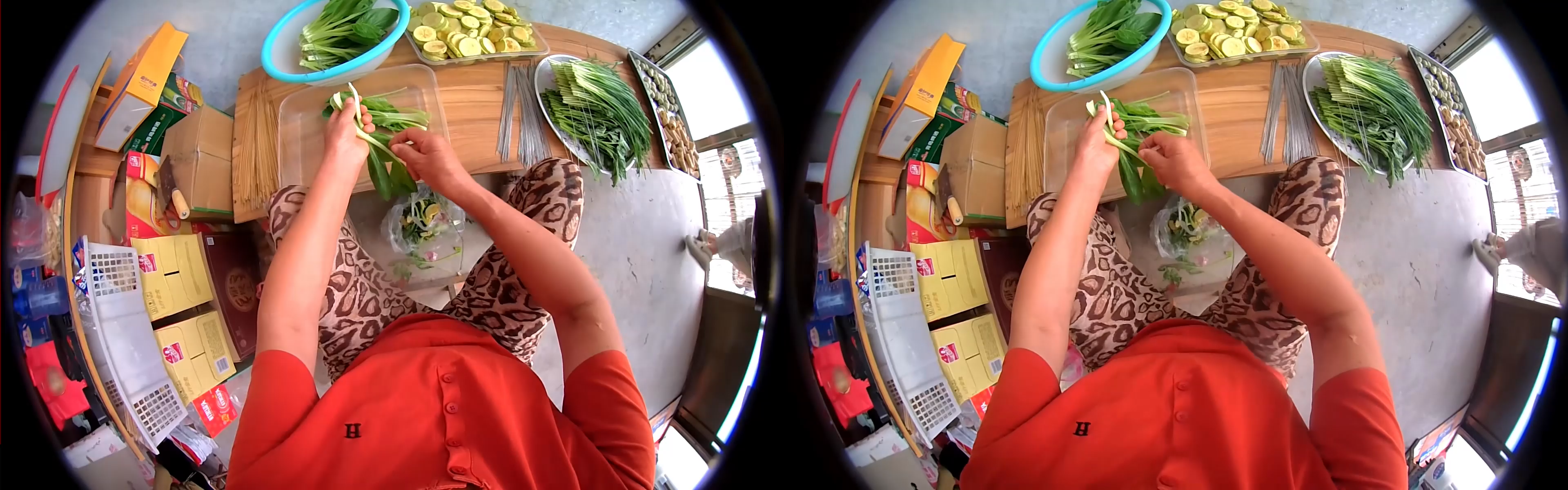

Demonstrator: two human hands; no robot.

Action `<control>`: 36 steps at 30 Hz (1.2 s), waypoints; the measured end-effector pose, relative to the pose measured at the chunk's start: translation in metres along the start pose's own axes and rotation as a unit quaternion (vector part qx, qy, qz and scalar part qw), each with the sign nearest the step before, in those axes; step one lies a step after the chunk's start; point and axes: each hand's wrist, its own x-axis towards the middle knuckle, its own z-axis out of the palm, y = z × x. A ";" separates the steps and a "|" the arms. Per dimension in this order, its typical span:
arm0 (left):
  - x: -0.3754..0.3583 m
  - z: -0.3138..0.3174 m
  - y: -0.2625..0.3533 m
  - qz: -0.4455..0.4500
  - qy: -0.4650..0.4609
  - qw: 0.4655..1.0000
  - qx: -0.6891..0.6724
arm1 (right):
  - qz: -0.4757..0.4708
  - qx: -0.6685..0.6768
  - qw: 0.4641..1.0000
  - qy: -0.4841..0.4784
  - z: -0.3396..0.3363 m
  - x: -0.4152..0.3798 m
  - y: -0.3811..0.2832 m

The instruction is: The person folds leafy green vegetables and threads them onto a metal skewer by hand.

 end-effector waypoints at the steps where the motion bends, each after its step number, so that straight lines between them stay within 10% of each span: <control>1: 0.000 0.001 -0.002 0.000 0.000 1.000 -0.001 | -0.012 -0.076 0.996 0.035 0.005 0.002 0.002; 15: -0.006 -0.009 0.029 0.089 0.118 0.988 -0.038 | 0.053 -0.042 0.996 0.050 0.011 0.027 0.012; 36: -0.029 0.009 0.019 0.061 -0.028 0.991 0.116 | 0.008 0.062 0.994 0.086 0.002 0.019 -0.011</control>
